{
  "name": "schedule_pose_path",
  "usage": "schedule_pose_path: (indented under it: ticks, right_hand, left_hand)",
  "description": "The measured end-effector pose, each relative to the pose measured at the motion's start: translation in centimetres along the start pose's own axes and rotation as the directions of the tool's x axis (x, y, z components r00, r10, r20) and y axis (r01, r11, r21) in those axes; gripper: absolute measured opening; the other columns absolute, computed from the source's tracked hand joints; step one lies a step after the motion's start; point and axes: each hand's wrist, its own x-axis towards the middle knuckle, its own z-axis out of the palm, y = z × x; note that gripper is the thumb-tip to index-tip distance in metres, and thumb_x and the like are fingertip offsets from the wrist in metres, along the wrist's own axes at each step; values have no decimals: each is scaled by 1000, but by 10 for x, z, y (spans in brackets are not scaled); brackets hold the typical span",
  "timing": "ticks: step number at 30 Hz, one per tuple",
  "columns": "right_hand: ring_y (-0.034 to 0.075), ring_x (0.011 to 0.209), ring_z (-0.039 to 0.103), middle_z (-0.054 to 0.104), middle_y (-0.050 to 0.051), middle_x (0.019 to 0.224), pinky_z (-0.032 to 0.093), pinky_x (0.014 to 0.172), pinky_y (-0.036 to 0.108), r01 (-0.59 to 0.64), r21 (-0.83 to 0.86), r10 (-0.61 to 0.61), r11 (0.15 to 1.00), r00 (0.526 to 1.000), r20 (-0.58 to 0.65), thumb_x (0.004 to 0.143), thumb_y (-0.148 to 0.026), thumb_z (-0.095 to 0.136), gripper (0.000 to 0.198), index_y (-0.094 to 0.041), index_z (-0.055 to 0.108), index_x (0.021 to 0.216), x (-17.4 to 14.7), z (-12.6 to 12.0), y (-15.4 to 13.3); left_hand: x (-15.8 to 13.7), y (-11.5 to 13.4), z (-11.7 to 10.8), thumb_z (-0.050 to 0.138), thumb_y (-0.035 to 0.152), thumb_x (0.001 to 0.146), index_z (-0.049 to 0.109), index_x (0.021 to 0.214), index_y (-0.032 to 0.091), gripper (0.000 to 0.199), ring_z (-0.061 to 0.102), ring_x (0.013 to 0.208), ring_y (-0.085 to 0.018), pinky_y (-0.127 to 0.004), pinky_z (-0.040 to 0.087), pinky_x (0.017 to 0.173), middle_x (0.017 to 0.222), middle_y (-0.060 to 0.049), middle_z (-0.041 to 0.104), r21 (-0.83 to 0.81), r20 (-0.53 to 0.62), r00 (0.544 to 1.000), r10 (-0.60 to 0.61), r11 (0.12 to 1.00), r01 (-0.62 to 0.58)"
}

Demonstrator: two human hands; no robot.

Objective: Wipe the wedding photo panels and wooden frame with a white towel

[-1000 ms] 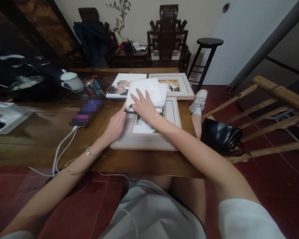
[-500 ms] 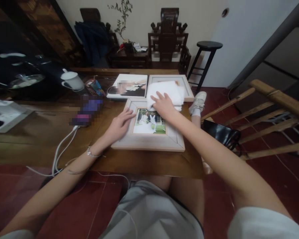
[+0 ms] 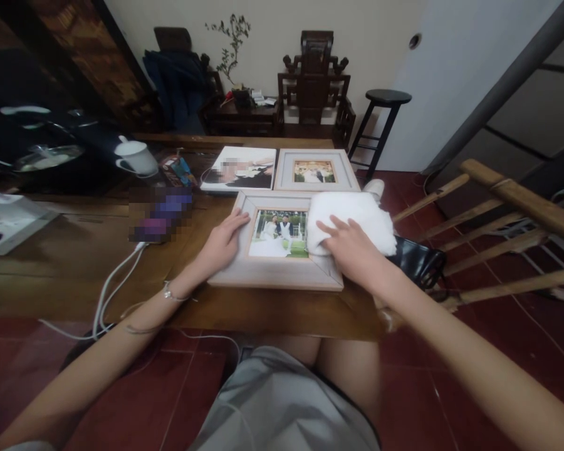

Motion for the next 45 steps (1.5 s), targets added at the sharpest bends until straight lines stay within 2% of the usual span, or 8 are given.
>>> schedule_pose_path:
  ticks: [7, 14, 18, 22, 26, 36, 41, 45]
  right_hand:
    - [35, 132, 43, 54, 6, 139, 44, 101, 53, 81, 148, -84, 986, 996, 12, 64, 5, 46, 48, -20, 75, 93, -42, -12, -29]
    - [33, 136, 38, 50, 8, 142, 47, 100, 48, 35, 169, -44, 985, 998, 52, 60, 7, 43, 57, -16, 74, 101, 1, -11, -2]
    - [30, 138, 36, 47, 8, 144, 44, 103, 45, -5, 153, 5, 988, 1000, 1, 62, 8, 41, 59, -15, 72, 107, 29, 3, 24]
    - [35, 139, 32, 42, 12, 148, 41, 104, 53, -15, 90, 23, 996, 996, -87, 66, 8, 41, 55, -12, 70, 108, 39, 23, 34]
    - [41, 139, 29, 40, 16, 149, 40, 101, 59, -4, 60, 9, 998, 998, -68, 63, 8, 43, 55, -10, 70, 107, 20, 26, 20]
    - [40, 138, 32, 42, 12, 148, 41, 103, 60, 84, 235, -110, 968, 989, 102, 62, 5, 50, 56, -19, 72, 107, -61, -17, -46]
    - [43, 134, 37, 43, 14, 147, 43, 99, 60, 111, 214, -141, 971, 981, 132, 61, 3, 53, 53, -18, 73, 105, -54, -28, -70]
    - [39, 136, 37, 46, 14, 146, 41, 103, 58, 93, 192, -110, 977, 991, 79, 68, 2, 48, 52, -15, 69, 112, -30, -18, -62]
  left_hand:
    - [1, -1, 0, 37, 10, 87, 60, 123, 14, 43, 39, 138, -27, -53, 32, 115, 135, -10, 58, 10, 30, 999, 11, 1000, -11]
    - [1, -2, -1, 36, 11, 88, 60, 123, 12, 43, 39, 137, -27, -51, 32, 115, 135, -12, 58, 30, 37, 999, 26, 999, -27]
    - [1, 0, -3, 35, 10, 88, 60, 123, 9, 43, 39, 137, -28, -51, 32, 115, 135, -14, 57, 21, 47, 999, 18, 1000, -19]
    - [0, 1, -3, 36, 10, 88, 60, 124, 12, 43, 39, 137, -28, -53, 31, 115, 135, -12, 58, 8, 50, 999, 7, 1000, -8]
    - [0, -1, -1, 37, 10, 88, 59, 124, 13, 42, 39, 138, -27, -52, 32, 115, 135, -11, 58, 14, 36, 999, 26, 1000, -27]
    - [0, -5, 2, 38, 6, 85, 59, 124, 10, 44, 40, 137, -28, -51, 32, 115, 135, -14, 57, 33, 33, 998, 45, 998, -46]
    - [1, -5, 2, 39, 5, 84, 59, 124, 11, 45, 39, 137, -28, -52, 31, 115, 136, -12, 57, 24, 34, 998, 44, 999, -45]
    - [1, -4, 1, 38, 5, 84, 59, 123, 10, 45, 39, 137, -28, -51, 32, 115, 136, -12, 57, 40, 40, 998, 41, 998, -43]
